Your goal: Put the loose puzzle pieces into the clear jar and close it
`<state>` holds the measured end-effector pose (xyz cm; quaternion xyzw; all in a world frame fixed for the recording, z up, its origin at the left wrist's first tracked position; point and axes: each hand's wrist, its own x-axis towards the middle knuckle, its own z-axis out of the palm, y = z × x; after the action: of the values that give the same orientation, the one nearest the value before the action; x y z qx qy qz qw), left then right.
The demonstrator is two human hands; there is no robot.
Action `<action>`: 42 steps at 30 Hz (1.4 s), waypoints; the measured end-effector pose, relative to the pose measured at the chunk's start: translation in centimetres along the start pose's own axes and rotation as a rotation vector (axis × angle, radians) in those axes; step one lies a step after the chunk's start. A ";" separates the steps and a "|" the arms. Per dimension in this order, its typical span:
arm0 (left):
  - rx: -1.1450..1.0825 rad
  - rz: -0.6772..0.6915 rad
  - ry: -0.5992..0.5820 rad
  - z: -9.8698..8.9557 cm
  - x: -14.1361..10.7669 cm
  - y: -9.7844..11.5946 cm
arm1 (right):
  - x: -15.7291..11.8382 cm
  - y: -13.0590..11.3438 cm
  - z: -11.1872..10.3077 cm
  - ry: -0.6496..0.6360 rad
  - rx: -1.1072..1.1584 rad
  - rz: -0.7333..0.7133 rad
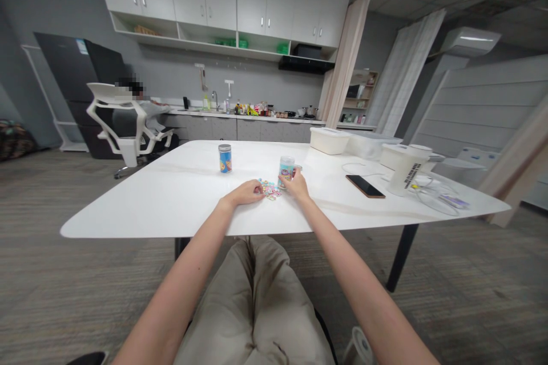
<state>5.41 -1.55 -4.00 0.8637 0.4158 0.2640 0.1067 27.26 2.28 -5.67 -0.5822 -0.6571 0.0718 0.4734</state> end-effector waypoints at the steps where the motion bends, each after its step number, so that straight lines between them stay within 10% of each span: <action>1: -0.009 -0.003 0.006 0.1 0.0 -0.1 | 0.0 0.1 0.0 0.001 0.006 -0.003; 9: -0.074 0.039 0.104 0.0 0.2 -0.1 | 0.0 0.0 0.0 -0.032 0.020 -0.026; 19: -0.084 0.073 0.539 -1.2 1.0 1.0 | -0.5 -1.0 -0.9 -0.088 -0.067 -0.335; 34: -0.036 0.037 0.470 -0.8 0.9 0.2 | -0.6 -1.1 -0.8 -0.109 -0.050 -0.345; 42: 0.077 0.037 0.002 -0.1 0.0 -0.5 | -0.2 -0.5 -0.3 -0.016 -0.008 -0.218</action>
<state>5.07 -1.21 -4.11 0.8743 0.4099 0.2506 0.0681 27.08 1.84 -5.35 -0.5087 -0.7205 0.0221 0.4707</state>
